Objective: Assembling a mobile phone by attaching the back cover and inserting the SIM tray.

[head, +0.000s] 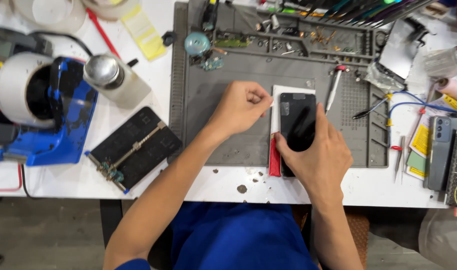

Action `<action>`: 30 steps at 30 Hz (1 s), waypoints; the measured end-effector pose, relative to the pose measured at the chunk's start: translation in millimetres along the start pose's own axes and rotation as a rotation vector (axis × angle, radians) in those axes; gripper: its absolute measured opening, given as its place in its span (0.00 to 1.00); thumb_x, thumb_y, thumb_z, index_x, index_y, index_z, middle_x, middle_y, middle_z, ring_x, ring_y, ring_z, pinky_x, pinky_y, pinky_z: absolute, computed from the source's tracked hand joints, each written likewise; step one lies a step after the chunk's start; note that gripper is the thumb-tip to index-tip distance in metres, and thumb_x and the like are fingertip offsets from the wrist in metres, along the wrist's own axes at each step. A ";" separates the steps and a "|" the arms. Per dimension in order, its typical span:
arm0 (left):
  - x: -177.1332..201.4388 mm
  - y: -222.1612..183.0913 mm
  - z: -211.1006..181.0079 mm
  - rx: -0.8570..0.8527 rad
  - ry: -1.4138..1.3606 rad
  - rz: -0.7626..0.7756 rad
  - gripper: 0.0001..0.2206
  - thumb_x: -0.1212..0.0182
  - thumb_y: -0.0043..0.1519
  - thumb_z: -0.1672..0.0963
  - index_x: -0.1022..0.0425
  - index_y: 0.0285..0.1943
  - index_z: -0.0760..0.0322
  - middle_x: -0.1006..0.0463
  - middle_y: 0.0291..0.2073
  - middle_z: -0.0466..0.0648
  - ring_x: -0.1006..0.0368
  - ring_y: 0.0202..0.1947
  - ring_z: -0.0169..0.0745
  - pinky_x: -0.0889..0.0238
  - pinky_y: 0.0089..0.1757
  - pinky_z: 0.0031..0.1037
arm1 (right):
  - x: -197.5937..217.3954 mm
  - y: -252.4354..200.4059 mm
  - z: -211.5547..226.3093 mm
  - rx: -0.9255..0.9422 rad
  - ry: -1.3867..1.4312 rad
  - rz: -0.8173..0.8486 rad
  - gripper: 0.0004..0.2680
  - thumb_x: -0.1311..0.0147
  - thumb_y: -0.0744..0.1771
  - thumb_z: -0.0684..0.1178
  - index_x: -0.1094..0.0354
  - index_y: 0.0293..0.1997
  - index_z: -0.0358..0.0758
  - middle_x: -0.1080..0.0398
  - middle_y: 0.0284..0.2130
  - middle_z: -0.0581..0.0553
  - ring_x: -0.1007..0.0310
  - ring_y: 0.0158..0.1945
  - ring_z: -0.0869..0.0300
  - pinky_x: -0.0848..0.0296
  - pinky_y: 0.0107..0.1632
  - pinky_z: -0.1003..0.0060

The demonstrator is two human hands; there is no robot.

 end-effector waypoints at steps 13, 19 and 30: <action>-21.4 -12.3 -37.3 -0.140 0.315 0.155 0.05 0.39 0.62 0.56 0.18 0.41 0.55 0.17 0.33 0.55 0.21 0.42 0.65 0.29 0.43 0.47 | -7.1 -3.0 -44.8 -0.224 1.074 0.207 0.26 0.42 0.58 0.62 0.30 0.62 0.45 0.21 0.49 0.43 0.20 0.45 0.59 0.21 0.39 0.67; -53.5 -5.8 -23.6 -0.132 0.565 0.200 0.05 0.38 0.60 0.56 0.18 0.39 0.59 0.18 0.27 0.53 0.19 0.33 0.59 0.26 0.36 0.41 | 0.5 -14.4 -56.3 -0.218 0.992 0.209 0.26 0.41 0.58 0.61 0.29 0.63 0.45 0.22 0.49 0.42 0.25 0.44 0.58 0.23 0.42 0.64; 26.4 -21.7 -58.9 0.019 0.921 -0.090 0.07 0.25 0.54 0.57 0.17 0.37 0.63 0.20 0.28 0.54 0.19 0.31 0.59 0.26 0.34 0.44 | -4.7 -16.1 -61.1 -0.194 1.155 0.276 0.26 0.41 0.58 0.60 0.27 0.60 0.39 0.21 0.48 0.40 0.28 0.44 0.57 0.24 0.43 0.62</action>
Point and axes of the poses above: each hand's wrist, its own y-axis towards the middle knuckle, its own x-axis out of the back of the hand, z = x × y, the point moved 9 cm from there along y, towards the middle knuckle
